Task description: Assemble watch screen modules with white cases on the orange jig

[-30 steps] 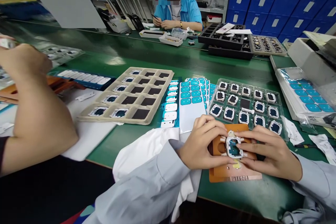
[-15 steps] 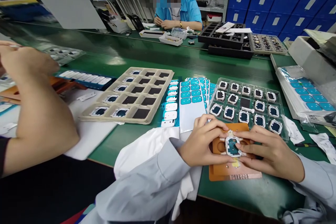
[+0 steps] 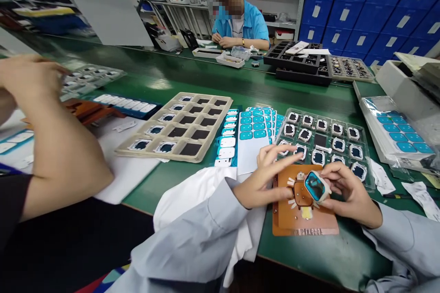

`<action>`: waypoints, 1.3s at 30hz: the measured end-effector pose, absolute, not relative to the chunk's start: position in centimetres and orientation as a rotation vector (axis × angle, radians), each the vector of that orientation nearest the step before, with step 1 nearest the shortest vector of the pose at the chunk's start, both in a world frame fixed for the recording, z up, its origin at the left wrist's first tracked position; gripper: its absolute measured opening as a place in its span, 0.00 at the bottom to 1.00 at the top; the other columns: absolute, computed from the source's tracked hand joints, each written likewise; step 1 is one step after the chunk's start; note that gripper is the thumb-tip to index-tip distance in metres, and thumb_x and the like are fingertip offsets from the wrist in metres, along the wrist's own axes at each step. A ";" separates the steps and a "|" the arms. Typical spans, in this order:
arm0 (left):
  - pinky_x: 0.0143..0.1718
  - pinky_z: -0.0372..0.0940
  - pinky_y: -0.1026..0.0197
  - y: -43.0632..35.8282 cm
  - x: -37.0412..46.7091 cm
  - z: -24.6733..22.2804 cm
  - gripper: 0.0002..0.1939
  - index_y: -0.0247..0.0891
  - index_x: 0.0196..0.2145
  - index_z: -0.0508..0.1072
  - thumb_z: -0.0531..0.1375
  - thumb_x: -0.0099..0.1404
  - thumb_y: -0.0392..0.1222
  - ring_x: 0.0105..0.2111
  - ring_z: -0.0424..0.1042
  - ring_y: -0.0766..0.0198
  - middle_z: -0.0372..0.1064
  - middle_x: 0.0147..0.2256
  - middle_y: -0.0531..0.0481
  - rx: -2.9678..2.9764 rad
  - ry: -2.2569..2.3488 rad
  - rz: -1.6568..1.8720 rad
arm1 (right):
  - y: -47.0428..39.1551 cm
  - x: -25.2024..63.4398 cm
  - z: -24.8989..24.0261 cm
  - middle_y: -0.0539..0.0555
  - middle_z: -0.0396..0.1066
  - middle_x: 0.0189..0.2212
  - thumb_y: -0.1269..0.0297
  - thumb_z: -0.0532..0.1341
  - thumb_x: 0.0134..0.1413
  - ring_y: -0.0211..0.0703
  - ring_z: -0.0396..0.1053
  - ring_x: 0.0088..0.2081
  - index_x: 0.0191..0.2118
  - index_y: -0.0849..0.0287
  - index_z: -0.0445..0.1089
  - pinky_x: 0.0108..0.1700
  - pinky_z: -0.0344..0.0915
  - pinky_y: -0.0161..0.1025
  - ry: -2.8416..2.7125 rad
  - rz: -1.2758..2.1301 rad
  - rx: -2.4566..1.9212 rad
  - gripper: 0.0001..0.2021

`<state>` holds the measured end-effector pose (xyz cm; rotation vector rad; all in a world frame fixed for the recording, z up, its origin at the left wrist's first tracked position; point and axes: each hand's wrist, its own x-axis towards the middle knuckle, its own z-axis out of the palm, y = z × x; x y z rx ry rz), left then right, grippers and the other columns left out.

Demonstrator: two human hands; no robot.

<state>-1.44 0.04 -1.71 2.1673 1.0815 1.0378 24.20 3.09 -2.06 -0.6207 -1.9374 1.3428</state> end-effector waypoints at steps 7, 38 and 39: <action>0.60 0.54 0.45 2.4 -5.0 -1.1 0.21 0.39 0.55 0.66 0.51 0.70 0.50 0.59 0.57 0.49 0.61 0.58 0.42 1.712 2.259 0.878 | 4.4 24.7 -2.0 0.54 0.73 0.42 0.48 0.70 0.57 0.45 0.72 0.40 0.51 0.49 0.61 0.42 0.69 0.35 -1.676 1.701 -0.592 0.24; 0.45 0.71 0.54 3.4 -13.3 -2.7 0.16 0.32 0.53 0.67 0.57 0.71 0.42 0.42 0.72 0.62 0.69 0.45 0.44 1.092 2.177 1.097 | 17.3 26.6 -6.4 0.58 0.74 0.39 0.47 0.47 0.63 0.59 0.69 0.41 0.38 0.60 0.74 0.44 0.65 0.55 -2.464 -0.131 -0.911 0.25; 0.43 0.72 0.56 3.5 -13.3 -2.9 0.15 0.32 0.52 0.67 0.57 0.71 0.43 0.41 0.72 0.63 0.69 0.44 0.45 1.084 2.155 1.122 | 17.3 26.5 -6.5 0.59 0.74 0.39 0.48 0.46 0.63 0.59 0.69 0.41 0.38 0.60 0.74 0.44 0.65 0.54 -2.457 -0.125 -0.909 0.25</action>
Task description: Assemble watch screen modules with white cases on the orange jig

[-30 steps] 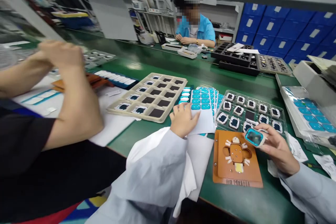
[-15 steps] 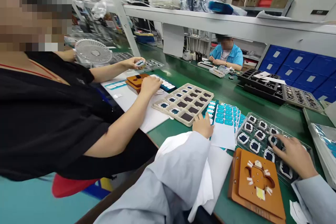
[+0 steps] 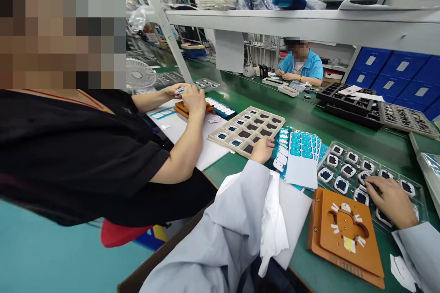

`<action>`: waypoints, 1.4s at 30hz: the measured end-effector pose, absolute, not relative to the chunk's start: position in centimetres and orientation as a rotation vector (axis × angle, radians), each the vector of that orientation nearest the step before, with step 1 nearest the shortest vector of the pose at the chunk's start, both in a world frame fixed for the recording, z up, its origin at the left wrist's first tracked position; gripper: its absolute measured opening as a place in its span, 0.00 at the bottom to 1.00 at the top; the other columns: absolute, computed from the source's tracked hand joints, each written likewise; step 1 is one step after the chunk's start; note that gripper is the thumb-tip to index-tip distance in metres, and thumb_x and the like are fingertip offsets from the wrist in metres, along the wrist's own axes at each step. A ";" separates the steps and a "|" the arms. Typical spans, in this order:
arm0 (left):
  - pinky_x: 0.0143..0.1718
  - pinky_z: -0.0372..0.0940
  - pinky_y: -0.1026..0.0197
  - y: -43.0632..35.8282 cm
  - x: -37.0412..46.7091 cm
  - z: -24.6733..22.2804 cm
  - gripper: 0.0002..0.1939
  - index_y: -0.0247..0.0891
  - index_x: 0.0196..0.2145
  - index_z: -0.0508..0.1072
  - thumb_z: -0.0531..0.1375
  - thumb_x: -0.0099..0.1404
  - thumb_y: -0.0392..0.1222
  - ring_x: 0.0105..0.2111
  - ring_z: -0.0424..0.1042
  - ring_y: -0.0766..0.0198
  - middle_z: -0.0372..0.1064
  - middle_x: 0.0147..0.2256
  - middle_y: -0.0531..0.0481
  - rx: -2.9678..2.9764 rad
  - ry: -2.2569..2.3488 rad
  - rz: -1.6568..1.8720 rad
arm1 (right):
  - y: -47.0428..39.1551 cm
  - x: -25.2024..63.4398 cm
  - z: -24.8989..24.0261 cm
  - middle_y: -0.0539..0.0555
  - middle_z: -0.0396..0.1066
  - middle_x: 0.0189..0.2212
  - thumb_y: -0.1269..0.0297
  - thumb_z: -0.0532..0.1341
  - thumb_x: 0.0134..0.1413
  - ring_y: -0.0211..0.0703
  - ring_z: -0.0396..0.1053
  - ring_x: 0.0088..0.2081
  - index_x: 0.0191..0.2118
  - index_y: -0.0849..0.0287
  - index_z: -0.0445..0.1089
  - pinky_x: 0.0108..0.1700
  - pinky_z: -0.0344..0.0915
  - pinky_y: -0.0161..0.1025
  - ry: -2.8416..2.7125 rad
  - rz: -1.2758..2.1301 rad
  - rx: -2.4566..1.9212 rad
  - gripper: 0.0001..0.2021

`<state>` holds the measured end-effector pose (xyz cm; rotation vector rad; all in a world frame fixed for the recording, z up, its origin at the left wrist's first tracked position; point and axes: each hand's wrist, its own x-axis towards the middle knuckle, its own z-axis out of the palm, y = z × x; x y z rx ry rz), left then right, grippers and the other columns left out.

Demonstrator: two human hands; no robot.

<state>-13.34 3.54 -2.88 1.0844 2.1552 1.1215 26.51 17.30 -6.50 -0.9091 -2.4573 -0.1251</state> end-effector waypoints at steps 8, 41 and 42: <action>0.50 0.69 0.51 4.2 -13.1 -3.2 0.14 0.32 0.50 0.68 0.59 0.69 0.38 0.47 0.70 0.60 0.69 0.45 0.45 1.251 2.140 1.081 | 17.3 26.4 -6.7 0.59 0.74 0.39 0.49 0.47 0.63 0.58 0.70 0.41 0.38 0.60 0.73 0.44 0.67 0.53 -2.430 -0.081 -0.906 0.24; 0.44 0.69 0.59 2.4 0.1 1.2 0.19 0.38 0.47 0.75 0.69 0.58 0.44 0.49 0.71 0.57 0.71 0.48 0.43 1.772 0.757 1.468 | 4.2 20.1 3.0 0.53 0.71 0.38 0.57 0.71 0.57 0.37 0.70 0.32 0.44 0.54 0.74 0.31 0.71 0.27 -1.574 1.343 -0.587 0.12; 0.45 0.69 0.59 2.4 0.3 0.6 0.20 0.38 0.47 0.75 0.70 0.57 0.45 0.49 0.71 0.57 0.71 0.48 0.42 1.695 0.720 1.481 | 3.7 19.9 2.9 0.52 0.71 0.36 0.58 0.72 0.56 0.35 0.69 0.30 0.43 0.54 0.75 0.31 0.71 0.26 -1.505 1.393 -0.623 0.12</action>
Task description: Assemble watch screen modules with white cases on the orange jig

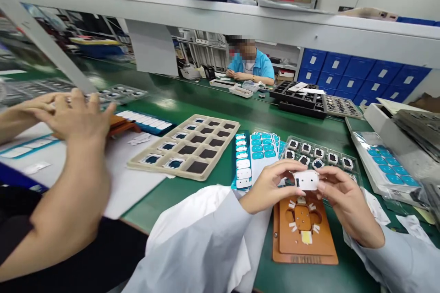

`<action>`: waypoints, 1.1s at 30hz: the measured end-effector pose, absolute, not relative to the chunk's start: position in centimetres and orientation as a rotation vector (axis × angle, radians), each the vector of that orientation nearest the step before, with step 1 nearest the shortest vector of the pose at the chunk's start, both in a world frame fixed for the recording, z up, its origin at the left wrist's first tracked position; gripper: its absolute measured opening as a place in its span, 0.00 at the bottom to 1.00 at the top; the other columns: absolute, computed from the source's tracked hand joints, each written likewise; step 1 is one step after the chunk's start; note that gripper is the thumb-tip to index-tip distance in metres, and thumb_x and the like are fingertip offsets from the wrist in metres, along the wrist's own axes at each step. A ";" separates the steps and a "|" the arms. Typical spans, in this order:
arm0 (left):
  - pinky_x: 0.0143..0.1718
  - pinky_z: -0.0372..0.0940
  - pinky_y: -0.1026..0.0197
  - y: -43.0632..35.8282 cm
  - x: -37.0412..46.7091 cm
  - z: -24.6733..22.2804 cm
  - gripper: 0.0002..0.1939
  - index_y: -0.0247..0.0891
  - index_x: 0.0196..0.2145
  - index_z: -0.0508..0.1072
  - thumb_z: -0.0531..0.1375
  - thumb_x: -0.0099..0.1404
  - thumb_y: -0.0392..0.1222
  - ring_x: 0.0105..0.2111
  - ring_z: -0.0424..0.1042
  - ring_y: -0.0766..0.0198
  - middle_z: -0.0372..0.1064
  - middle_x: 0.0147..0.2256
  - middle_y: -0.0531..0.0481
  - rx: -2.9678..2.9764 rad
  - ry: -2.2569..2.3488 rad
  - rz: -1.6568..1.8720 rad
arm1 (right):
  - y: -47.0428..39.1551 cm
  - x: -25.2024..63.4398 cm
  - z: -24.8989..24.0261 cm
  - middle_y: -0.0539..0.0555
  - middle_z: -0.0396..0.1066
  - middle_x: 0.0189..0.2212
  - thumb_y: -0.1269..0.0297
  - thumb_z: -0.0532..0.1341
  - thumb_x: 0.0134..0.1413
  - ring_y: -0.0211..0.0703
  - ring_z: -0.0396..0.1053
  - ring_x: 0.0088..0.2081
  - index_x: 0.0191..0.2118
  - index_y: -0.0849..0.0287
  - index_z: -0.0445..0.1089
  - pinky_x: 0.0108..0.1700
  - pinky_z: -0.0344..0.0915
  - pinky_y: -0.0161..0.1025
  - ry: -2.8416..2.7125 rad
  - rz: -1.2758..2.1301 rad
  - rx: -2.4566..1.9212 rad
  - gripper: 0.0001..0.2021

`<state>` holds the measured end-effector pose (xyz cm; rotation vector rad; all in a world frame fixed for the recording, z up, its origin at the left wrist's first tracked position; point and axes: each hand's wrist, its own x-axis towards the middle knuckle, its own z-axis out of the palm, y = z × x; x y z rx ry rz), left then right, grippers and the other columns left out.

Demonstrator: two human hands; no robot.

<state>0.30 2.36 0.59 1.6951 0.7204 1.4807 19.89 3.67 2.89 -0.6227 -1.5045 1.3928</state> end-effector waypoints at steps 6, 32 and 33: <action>0.49 0.68 0.61 1.5 0.7 -0.7 0.26 0.40 0.48 0.73 0.73 0.52 0.36 0.52 0.70 0.59 0.72 0.49 0.44 1.515 0.471 1.611 | 2.1 19.1 2.6 0.50 0.70 0.34 0.61 0.72 0.56 0.34 0.70 0.29 0.44 0.52 0.74 0.33 0.70 0.26 -1.271 1.735 -0.620 0.12; 0.52 0.64 0.67 0.6 0.3 -0.3 0.24 0.52 0.58 0.68 0.64 0.65 0.48 0.52 0.69 0.64 0.68 0.54 0.46 1.611 0.320 1.124 | 0.9 21.1 5.3 0.52 0.59 0.36 0.71 0.62 0.65 0.40 0.64 0.35 0.42 0.56 0.73 0.31 0.64 0.34 -2.256 0.572 -0.505 0.03; 0.51 0.65 0.66 0.6 0.3 -0.5 0.24 0.52 0.58 0.68 0.64 0.65 0.48 0.51 0.70 0.64 0.68 0.54 0.46 1.596 0.307 1.113 | 1.0 21.1 5.3 0.52 0.59 0.36 0.69 0.62 0.66 0.40 0.64 0.34 0.40 0.55 0.72 0.29 0.64 0.34 -2.254 0.624 -0.522 0.02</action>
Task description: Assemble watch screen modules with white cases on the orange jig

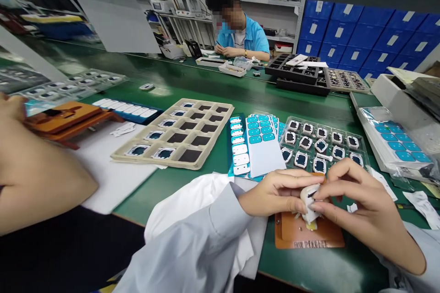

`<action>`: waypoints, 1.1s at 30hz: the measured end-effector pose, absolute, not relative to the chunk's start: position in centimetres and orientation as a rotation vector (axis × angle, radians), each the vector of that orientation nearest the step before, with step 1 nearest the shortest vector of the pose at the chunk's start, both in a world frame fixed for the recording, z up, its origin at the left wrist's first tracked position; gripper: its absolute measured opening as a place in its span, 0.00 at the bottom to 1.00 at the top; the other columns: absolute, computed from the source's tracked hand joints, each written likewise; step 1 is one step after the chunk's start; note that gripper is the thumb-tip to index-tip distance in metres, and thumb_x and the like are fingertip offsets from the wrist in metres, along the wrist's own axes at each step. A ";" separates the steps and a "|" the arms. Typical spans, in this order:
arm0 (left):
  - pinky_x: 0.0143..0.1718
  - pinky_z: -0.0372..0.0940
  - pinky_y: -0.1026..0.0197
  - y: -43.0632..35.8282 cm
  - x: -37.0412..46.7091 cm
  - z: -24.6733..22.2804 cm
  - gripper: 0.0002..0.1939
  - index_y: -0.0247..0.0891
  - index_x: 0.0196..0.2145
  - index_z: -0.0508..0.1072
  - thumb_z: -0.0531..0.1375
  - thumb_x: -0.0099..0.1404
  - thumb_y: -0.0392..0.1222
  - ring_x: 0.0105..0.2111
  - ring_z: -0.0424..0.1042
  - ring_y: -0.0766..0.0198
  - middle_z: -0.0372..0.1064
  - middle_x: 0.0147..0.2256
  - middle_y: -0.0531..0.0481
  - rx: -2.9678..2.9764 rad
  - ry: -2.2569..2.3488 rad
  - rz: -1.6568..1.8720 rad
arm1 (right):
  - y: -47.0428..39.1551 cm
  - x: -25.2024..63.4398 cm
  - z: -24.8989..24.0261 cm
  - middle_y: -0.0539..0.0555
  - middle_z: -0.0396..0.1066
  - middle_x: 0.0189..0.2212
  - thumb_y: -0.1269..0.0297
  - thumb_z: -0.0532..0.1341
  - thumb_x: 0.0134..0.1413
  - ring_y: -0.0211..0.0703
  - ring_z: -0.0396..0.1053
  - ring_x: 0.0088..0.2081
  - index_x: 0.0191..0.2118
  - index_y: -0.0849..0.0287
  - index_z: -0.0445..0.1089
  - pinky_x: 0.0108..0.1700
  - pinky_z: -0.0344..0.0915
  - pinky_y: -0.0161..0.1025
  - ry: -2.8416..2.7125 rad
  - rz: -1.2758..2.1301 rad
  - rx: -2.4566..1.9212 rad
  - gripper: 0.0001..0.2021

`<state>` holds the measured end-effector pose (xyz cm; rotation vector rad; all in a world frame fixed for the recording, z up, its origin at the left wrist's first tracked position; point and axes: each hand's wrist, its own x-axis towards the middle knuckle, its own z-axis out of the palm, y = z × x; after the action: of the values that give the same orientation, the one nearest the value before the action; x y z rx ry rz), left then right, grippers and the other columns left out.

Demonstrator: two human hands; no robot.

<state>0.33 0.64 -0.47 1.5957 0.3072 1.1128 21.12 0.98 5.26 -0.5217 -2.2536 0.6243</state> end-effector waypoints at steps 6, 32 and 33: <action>0.58 0.62 0.59 0.8 0.5 -0.7 0.24 0.48 0.58 0.68 0.63 0.65 0.49 0.53 0.69 0.60 0.69 0.54 0.42 1.617 0.309 1.098 | 1.0 21.2 5.1 0.51 0.58 0.34 0.65 0.60 0.69 0.39 0.63 0.33 0.38 0.54 0.70 0.29 0.62 0.34 -2.259 0.700 -0.572 0.05; 0.53 0.64 0.66 0.5 0.5 -0.6 0.23 0.49 0.56 0.70 0.62 0.64 0.53 0.50 0.72 0.63 0.72 0.51 0.44 1.542 0.284 1.045 | 1.6 22.0 5.4 0.60 0.73 0.40 0.74 0.51 0.72 0.50 0.72 0.39 0.46 0.64 0.72 0.34 0.66 0.45 -2.405 -0.115 -0.137 0.12; 0.54 0.63 0.66 0.5 0.5 -0.6 0.24 0.49 0.56 0.70 0.62 0.64 0.53 0.51 0.71 0.62 0.72 0.51 0.44 1.542 0.282 1.043 | 1.5 22.0 5.3 0.60 0.73 0.40 0.73 0.50 0.73 0.50 0.72 0.39 0.46 0.65 0.72 0.34 0.66 0.46 -2.404 -0.109 -0.128 0.12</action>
<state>0.45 0.47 -0.58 1.5424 0.2822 1.0426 22.02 1.50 5.32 -0.1276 -2.4039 -0.1088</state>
